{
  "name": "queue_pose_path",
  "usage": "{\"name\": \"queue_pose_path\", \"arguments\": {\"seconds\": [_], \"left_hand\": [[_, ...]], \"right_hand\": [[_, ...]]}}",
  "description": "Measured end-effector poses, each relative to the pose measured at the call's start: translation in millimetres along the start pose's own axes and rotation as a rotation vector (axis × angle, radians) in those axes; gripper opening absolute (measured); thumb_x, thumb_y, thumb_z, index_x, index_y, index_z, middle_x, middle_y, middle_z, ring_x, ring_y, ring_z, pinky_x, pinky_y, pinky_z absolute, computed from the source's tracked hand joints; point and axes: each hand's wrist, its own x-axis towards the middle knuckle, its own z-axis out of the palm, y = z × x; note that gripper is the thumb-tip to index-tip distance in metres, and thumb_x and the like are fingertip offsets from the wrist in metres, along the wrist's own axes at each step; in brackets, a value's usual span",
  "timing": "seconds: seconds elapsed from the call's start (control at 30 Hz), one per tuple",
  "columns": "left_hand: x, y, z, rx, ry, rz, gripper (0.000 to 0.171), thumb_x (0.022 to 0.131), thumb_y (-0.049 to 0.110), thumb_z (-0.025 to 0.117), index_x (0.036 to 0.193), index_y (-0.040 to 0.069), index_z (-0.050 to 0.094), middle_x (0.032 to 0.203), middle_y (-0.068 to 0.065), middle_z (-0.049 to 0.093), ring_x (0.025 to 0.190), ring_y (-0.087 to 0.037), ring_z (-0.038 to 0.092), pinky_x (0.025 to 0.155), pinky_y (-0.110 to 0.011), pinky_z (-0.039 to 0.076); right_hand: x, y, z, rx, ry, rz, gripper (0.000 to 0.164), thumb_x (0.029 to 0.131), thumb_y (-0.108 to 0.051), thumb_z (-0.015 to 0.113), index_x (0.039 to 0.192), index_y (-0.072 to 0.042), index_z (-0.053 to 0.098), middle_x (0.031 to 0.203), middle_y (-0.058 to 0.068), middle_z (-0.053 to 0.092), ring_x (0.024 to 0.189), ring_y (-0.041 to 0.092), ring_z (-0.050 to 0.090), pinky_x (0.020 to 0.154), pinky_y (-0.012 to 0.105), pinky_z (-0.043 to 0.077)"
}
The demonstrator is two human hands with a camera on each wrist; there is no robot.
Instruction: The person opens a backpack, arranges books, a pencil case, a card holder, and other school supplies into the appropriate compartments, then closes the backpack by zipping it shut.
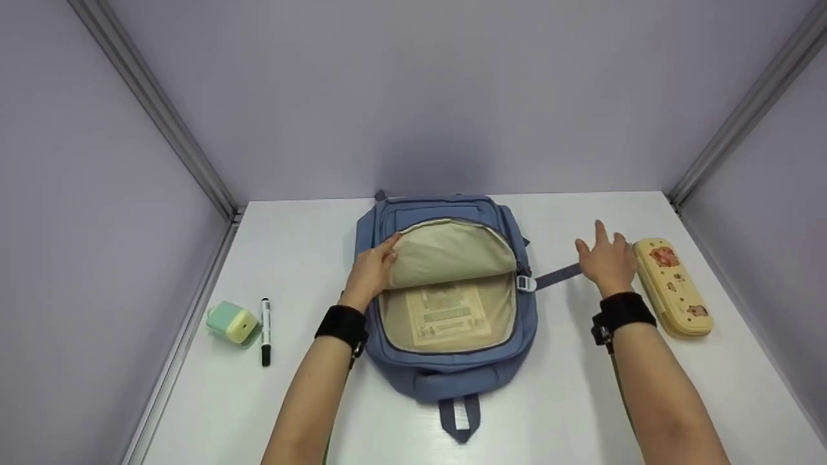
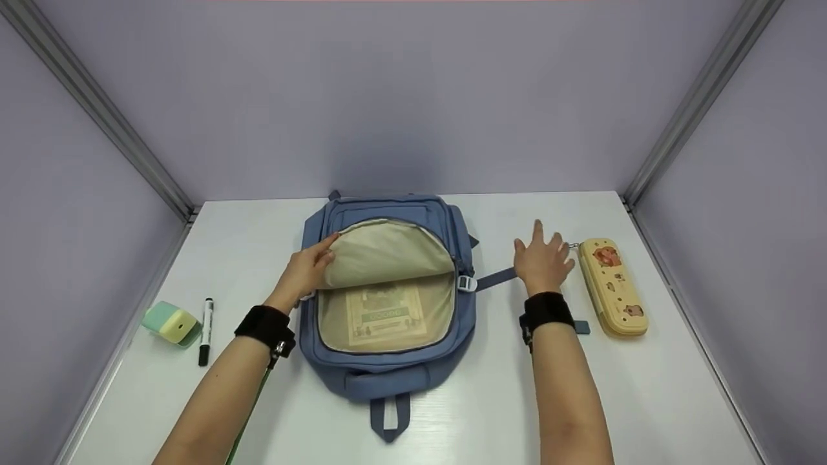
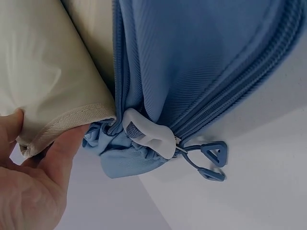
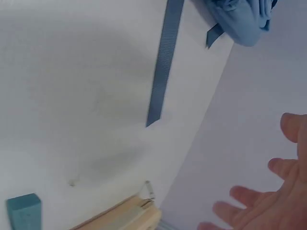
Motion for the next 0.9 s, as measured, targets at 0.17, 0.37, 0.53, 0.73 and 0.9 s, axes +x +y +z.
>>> {"name": "queue_pose_path", "arguments": {"seconds": [0.17, 0.37, 0.53, 0.73, 0.9], "left_hand": [[-0.4, 0.2, -1.4, -0.001, -0.017, -0.005, 0.046, 0.102, 0.018, 0.054, 0.148, 0.021, 0.046, 0.116, -0.01, 0.067, 0.095, -0.025, 0.061, 0.087, -0.042, 0.047], [-0.6, -0.1, -1.3, 0.02, -0.009, 0.006, 0.045, 0.102, 0.018, 0.054, 0.147, 0.021, 0.048, 0.111, -0.01, 0.068, 0.088, -0.024, 0.059, 0.085, -0.041, 0.047], [-0.7, -1.5, -0.4, 0.012, 0.002, 0.048, 0.044, 0.102, 0.016, 0.055, 0.146, 0.018, 0.049, 0.104, -0.01, 0.069, 0.077, -0.022, 0.056, 0.077, -0.039, 0.047], [-1.1, -1.3, 0.3, -0.011, 0.015, 0.057, 0.044, 0.101, 0.014, 0.056, 0.144, 0.016, 0.051, 0.103, -0.009, 0.07, 0.076, -0.021, 0.056, 0.076, -0.039, 0.048], [-0.9, -2.7, 1.3, -0.017, 0.021, 0.055, 0.044, 0.1, 0.015, 0.058, 0.144, 0.017, 0.052, 0.103, -0.009, 0.07, 0.081, -0.022, 0.059, 0.078, -0.04, 0.048]], "right_hand": [[-4.6, 33.6, 2.0, -0.017, -0.089, 0.206, 0.074, 0.103, -0.044, 0.037, 0.157, -0.009, 0.001, 0.15, 0.043, -0.007, 0.137, 0.061, -0.006, 0.103, 0.075, 0.0], [-8.9, 60.3, 2.1, -0.04, -0.054, 0.301, 0.074, 0.102, -0.041, 0.041, 0.157, -0.009, 0.003, 0.149, 0.043, -0.017, 0.135, 0.059, -0.02, 0.101, 0.075, -0.009], [-12.9, 74.9, -3.0, -0.073, -0.058, 0.372, 0.076, 0.102, -0.042, 0.039, 0.155, -0.006, -0.001, 0.147, 0.042, -0.022, 0.133, 0.061, -0.023, 0.098, 0.077, -0.011], [-16.8, 93.6, -2.5, -0.054, -0.102, 0.463, 0.083, 0.1, -0.047, 0.039, 0.153, -0.012, -0.014, 0.145, 0.041, -0.027, 0.13, 0.063, -0.024, 0.094, 0.081, -0.009], [-17.9, 103.2, -1.6, -0.006, -0.126, 0.547, 0.092, 0.098, -0.052, 0.042, 0.15, -0.015, -0.024, 0.143, 0.042, -0.032, 0.129, 0.066, -0.023, 0.088, 0.086, -0.003]]}}
